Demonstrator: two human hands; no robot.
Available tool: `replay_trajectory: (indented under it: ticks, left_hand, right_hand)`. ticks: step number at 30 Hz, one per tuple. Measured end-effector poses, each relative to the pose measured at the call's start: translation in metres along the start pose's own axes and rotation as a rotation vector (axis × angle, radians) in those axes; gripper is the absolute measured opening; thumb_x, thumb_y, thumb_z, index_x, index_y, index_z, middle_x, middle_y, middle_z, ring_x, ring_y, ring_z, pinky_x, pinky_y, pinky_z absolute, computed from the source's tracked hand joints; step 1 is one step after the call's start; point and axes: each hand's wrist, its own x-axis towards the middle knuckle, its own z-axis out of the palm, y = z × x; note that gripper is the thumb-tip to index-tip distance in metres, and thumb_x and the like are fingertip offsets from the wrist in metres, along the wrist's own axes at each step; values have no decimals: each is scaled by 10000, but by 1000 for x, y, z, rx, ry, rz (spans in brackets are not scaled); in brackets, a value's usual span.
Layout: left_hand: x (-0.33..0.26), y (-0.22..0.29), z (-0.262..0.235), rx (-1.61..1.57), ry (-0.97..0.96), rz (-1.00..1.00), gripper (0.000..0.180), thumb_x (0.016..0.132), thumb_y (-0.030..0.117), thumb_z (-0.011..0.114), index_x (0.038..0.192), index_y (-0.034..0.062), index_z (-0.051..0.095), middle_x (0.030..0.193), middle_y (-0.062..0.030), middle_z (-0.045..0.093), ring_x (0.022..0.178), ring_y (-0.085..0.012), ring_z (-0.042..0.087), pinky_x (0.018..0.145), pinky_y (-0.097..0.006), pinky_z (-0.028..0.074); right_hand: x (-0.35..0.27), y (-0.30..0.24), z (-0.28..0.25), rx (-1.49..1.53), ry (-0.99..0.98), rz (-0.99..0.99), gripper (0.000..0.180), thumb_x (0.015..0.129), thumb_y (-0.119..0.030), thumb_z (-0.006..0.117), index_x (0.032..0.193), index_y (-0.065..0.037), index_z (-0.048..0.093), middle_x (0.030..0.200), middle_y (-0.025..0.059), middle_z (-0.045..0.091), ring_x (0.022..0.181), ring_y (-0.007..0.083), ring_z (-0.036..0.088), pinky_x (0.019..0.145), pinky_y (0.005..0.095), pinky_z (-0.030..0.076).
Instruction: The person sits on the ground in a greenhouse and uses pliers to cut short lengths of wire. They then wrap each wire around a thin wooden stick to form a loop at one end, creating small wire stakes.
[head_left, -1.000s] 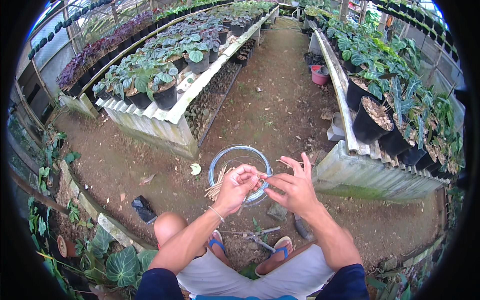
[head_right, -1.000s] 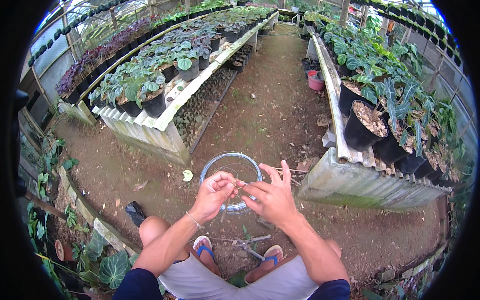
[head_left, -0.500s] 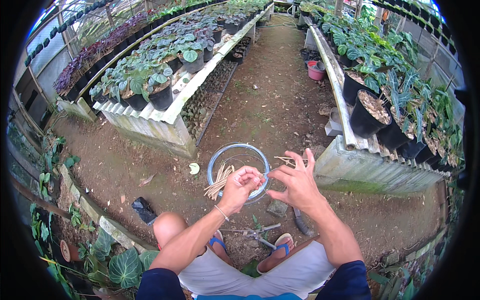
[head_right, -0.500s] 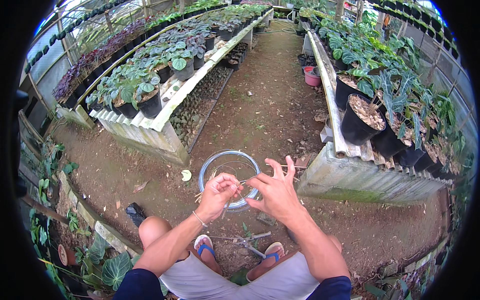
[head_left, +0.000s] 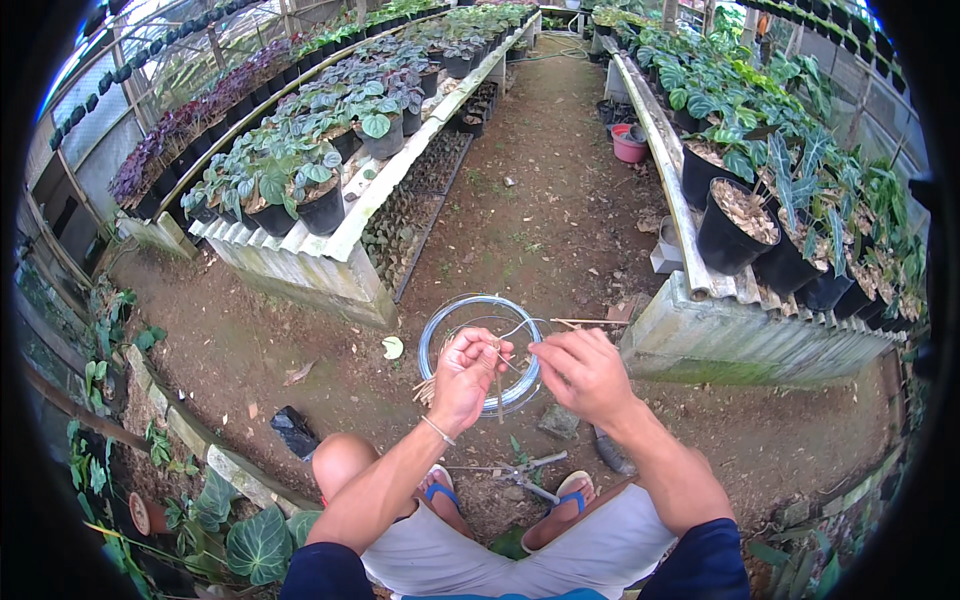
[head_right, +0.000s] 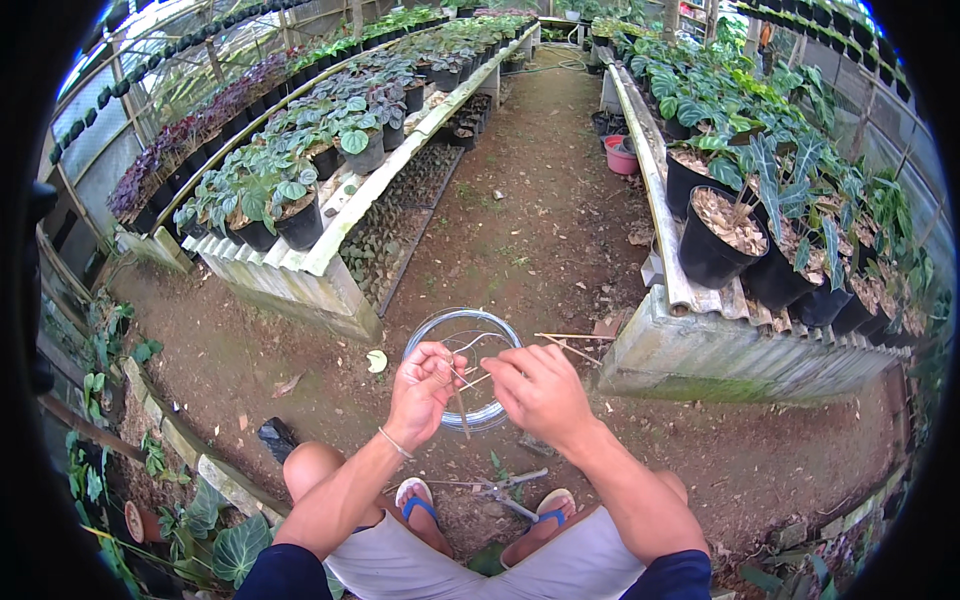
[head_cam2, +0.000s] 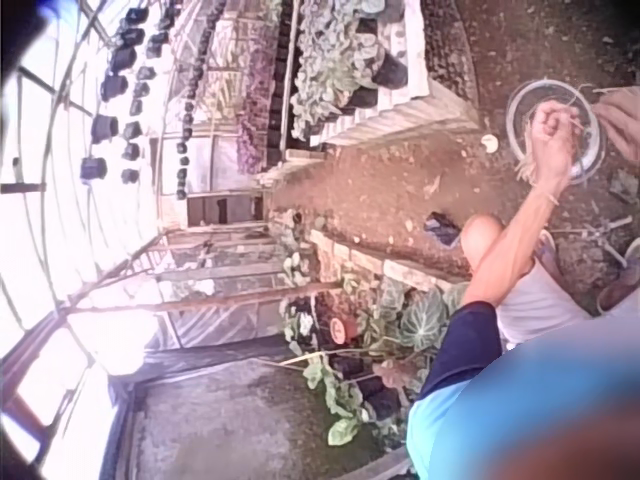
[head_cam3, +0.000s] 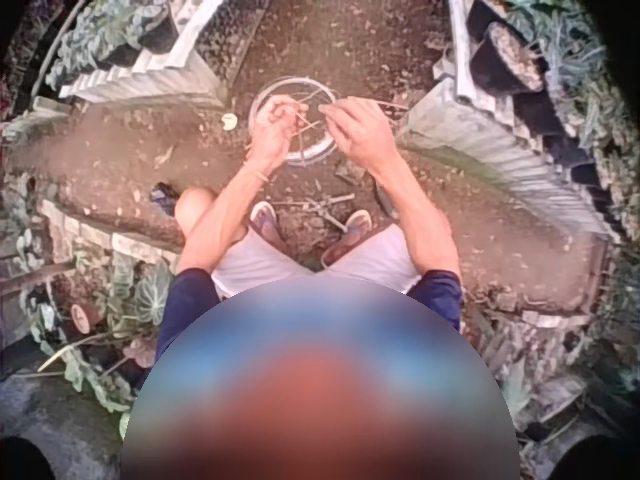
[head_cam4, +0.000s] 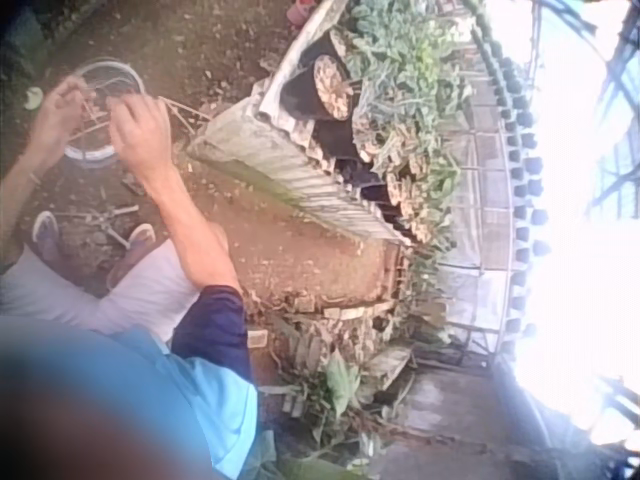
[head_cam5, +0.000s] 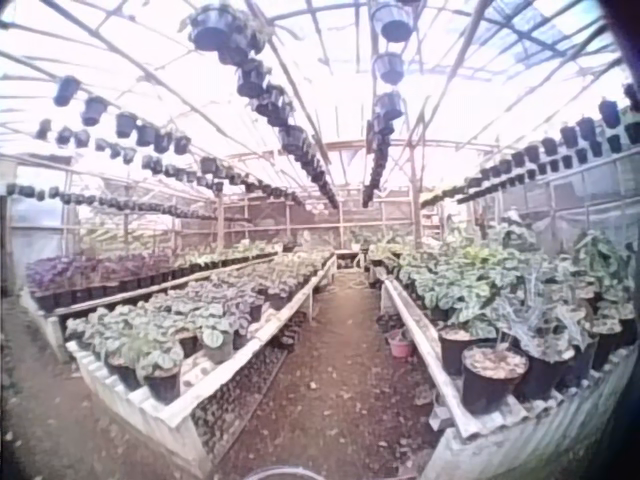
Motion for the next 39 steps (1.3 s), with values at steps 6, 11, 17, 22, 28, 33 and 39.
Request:
replay_trajectory:
  ticks: [6,11,17,22,28,33,39]
  left_hand:
    - [-8,-8,7,130,-63,-62,120,1003,10,623,1115,40,593,1117,-102,686,969,-151,656,841,-298,557]
    - [-7,-4,9,187,-71,-88,118,1004,48,643,1112,37,598,1125,-82,663,960,-132,636,834,-288,547]
    - [-7,-1,8,204,-94,-89,129,1007,62,644,1123,38,593,1131,-86,664,952,-128,632,836,-283,538]
    - [-5,0,10,187,-109,-72,170,1009,47,633,1172,27,590,1128,-99,681,944,-130,640,838,-277,535]
    - [-5,3,13,147,-89,-73,343,999,23,636,1334,1,565,1132,-111,708,954,-127,662,846,-277,542]
    - [-6,2,10,224,-113,-119,350,994,23,642,1334,-11,569,1123,-101,706,984,-129,672,887,-282,559]
    - [-7,-2,8,263,-112,-147,303,988,21,649,1283,-14,586,1093,-85,696,977,-134,671,888,-282,561]
  right_hand:
    - [-11,-1,10,135,-181,131,279,806,-120,800,1074,-70,744,1101,107,700,903,292,721,738,385,604]
    - [-12,1,12,164,-200,199,294,820,-159,811,1099,-94,748,1150,107,700,854,302,737,692,371,619]
    - [-10,0,10,150,-197,191,312,811,-172,826,1100,-104,731,1133,78,702,854,289,738,685,368,615]
    - [-8,-2,6,141,-199,210,328,808,-188,832,1099,-109,701,1120,79,701,886,296,732,717,388,610]
    - [-4,-5,1,112,-187,180,413,793,-202,829,1156,-113,652,1133,80,694,935,291,718,711,396,602]
    - [1,-7,-7,61,-169,160,552,767,-237,841,1267,-136,631,1133,69,691,964,274,709,693,388,597]
    - [0,-5,-13,66,-271,182,614,754,-236,848,1315,-133,622,1131,73,689,955,273,706,699,385,591]
